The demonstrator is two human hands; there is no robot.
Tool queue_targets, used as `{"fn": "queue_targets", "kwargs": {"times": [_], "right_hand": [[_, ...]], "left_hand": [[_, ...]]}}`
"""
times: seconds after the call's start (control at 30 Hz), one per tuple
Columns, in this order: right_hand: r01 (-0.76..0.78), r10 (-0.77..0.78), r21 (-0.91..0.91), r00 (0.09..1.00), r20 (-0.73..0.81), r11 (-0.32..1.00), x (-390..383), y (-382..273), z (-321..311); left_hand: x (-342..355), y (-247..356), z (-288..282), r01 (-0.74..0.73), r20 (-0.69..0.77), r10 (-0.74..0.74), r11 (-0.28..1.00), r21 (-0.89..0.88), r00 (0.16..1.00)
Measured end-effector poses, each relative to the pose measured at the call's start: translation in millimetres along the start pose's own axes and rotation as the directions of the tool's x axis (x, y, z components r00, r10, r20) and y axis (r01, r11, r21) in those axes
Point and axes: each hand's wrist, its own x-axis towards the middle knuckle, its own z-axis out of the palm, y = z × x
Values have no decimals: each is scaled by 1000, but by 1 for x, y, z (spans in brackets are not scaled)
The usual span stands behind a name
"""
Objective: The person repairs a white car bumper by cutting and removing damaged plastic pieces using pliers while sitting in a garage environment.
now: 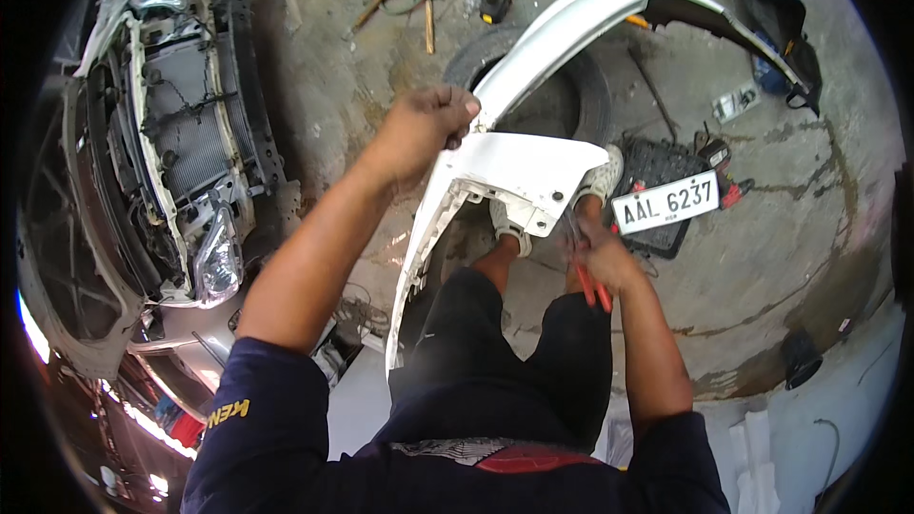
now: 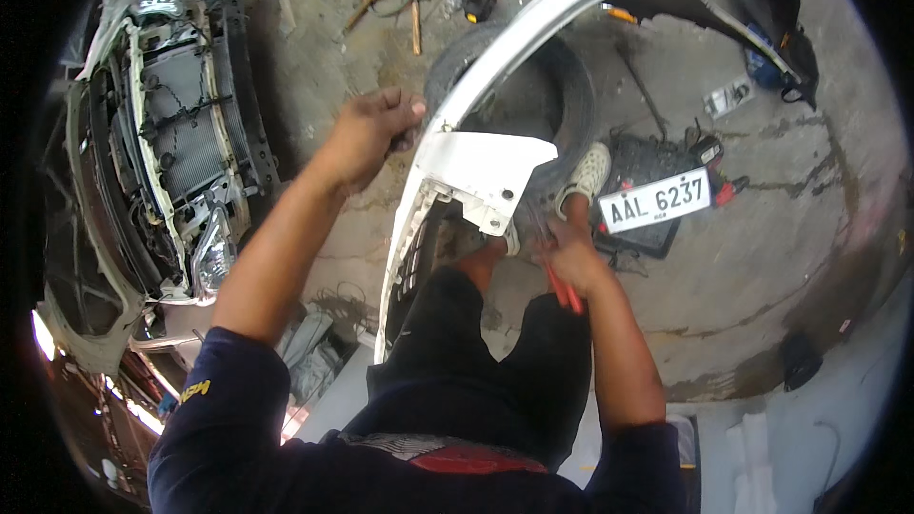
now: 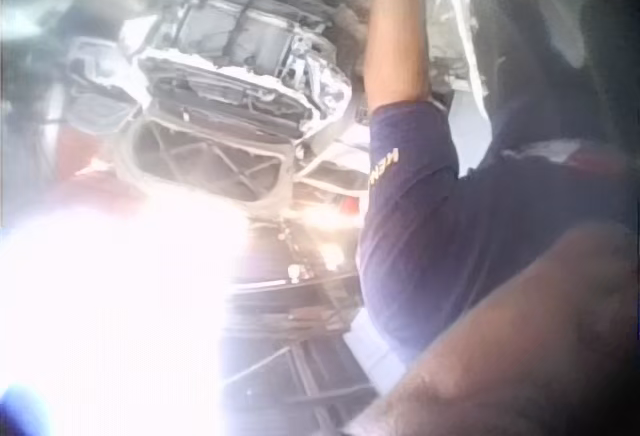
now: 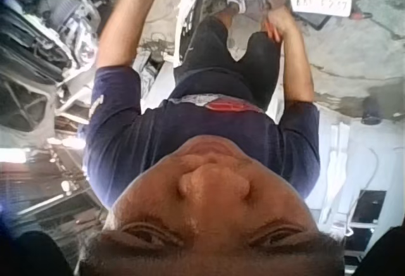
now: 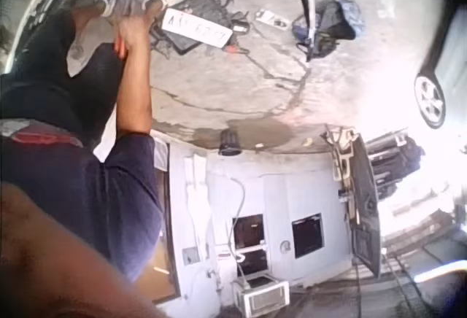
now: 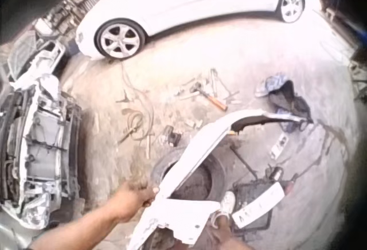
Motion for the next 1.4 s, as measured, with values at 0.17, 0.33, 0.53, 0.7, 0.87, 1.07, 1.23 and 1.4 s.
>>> {"fn": "queue_targets", "kwargs": {"times": [0.17,0.33,0.53,0.7,0.87,1.07,1.23,1.4], "right_hand": [[-344,334,146,938,90,928,-109,5,25],[-31,1,-342,996,-87,939,-217,-108,28],[375,-583,-605,791,-186,702,-314,-253,62],[510,-716,-659,696,-62,553,-380,-337,124],[452,-669,-752,743,21,479,-423,-366,168],[506,-699,-732,713,59,455,-439,-365,195],[564,-733,-663,680,34,492,-420,-340,222],[601,-822,-637,561,-94,483,-410,-343,256]], "left_hand": [[-119,50,-5,-384,-21,392,908,167,920],[-218,81,-16,-598,68,630,691,406,774],[-337,116,-42,-771,170,822,408,488,543],[-415,102,-42,-805,43,868,439,399,494],[-469,86,-46,-813,-38,903,403,419,428],[-507,65,-53,-770,-241,756,636,53,608],[-502,51,-41,-613,-349,504,658,-437,790],[-500,54,-29,-561,-366,431,540,-628,825]]}}
